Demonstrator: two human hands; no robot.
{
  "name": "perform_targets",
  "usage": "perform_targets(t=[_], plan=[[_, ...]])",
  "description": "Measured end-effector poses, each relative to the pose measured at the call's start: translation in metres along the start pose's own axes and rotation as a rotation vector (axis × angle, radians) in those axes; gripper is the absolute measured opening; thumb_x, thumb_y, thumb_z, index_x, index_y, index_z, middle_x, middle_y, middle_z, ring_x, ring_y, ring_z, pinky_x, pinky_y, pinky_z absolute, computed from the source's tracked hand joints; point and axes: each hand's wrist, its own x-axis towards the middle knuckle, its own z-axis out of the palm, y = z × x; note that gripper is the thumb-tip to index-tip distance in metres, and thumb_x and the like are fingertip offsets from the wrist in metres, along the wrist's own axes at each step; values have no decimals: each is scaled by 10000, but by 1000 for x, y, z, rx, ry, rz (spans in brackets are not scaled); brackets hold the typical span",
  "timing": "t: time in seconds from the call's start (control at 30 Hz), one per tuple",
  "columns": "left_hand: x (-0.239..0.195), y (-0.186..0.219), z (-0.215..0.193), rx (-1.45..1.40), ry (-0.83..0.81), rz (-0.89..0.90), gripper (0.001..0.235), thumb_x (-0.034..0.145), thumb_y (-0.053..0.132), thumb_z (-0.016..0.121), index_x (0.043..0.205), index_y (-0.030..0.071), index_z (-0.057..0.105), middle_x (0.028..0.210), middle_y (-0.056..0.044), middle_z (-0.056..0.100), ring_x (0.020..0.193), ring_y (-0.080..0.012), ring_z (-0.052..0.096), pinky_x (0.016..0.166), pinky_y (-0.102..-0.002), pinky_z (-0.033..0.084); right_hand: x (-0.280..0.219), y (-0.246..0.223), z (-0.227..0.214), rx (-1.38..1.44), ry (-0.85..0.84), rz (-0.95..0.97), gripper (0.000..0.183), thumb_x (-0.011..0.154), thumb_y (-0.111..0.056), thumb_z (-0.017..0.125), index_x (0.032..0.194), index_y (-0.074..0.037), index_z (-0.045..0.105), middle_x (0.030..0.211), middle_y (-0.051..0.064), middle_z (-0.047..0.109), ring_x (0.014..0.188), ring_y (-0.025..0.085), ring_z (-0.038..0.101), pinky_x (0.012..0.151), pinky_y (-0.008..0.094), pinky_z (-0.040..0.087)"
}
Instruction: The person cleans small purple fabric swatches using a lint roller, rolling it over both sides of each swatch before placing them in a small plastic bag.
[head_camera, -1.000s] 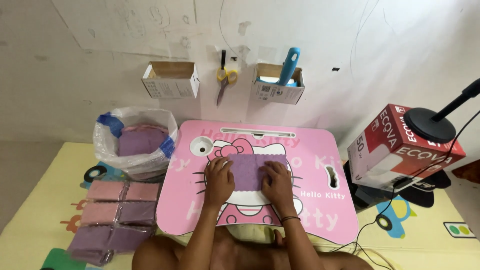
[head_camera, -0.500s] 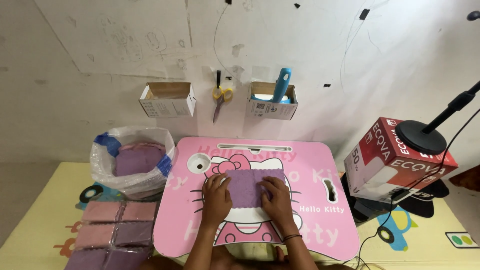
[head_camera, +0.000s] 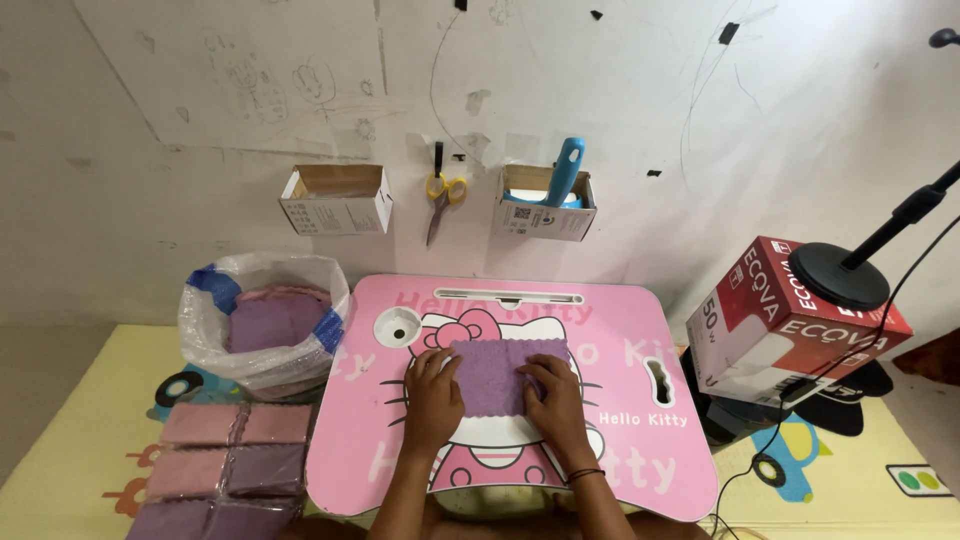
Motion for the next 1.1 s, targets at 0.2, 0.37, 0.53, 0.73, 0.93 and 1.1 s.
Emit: perform_targets(t=[0.2,0.37,0.53,0.73,0.93,1.1], plan=[[1,0,0,-4,14,4,400,783,-37,578,1167,1,680,1340,-89,608,1279,-270,471,1088,-469,328,10,6,-5,295,2,216,267,816,5,645,1039,-18,789,1160,114,747,945,230,735,910,296,614],[1,2,-3,-36,-7,-26,376,815,-14,578,1176,8,679,1356,-75,599,1297,-257,467,1087,-449,337,57,-1,-39,115,208,-53,223,815,3,633,988,-71,751,1013,106,752,953,231,695,904,343,582],[-2,-1,-2,-90,34,-16,396,810,-18,557,1187,44,660,1322,-78,610,1278,-269,486,1073,-446,343,127,-86,-110,-216,461,-550,356,800,92,673,1105,-88,712,1083,121,620,921,220,580,779,293,569],[1,-4,0,-126,25,-62,426,784,-11,587,1189,115,618,1279,-43,617,1266,-240,508,1067,-437,337,187,-140,-148,-1003,324,-921,456,852,-54,693,1261,-246,633,1521,4,529,1462,250,389,1294,477,181],[4,-5,-1,-154,59,-101,449,741,-47,618,1158,116,650,1225,-21,671,1219,-238,570,1032,-421,422,217,-126,-138,-1480,178,-980,115,800,-214,765,858,-295,708,1215,-70,630,1289,202,521,1266,616,120],[2,-7,1,-167,36,-118,450,742,-45,609,1157,124,646,1220,-6,658,1220,-223,552,1053,-412,405,221,-118,-157,-1431,414,-970,281,856,-203,816,1004,-369,644,1059,-139,637,1256,153,471,1149,487,176]])
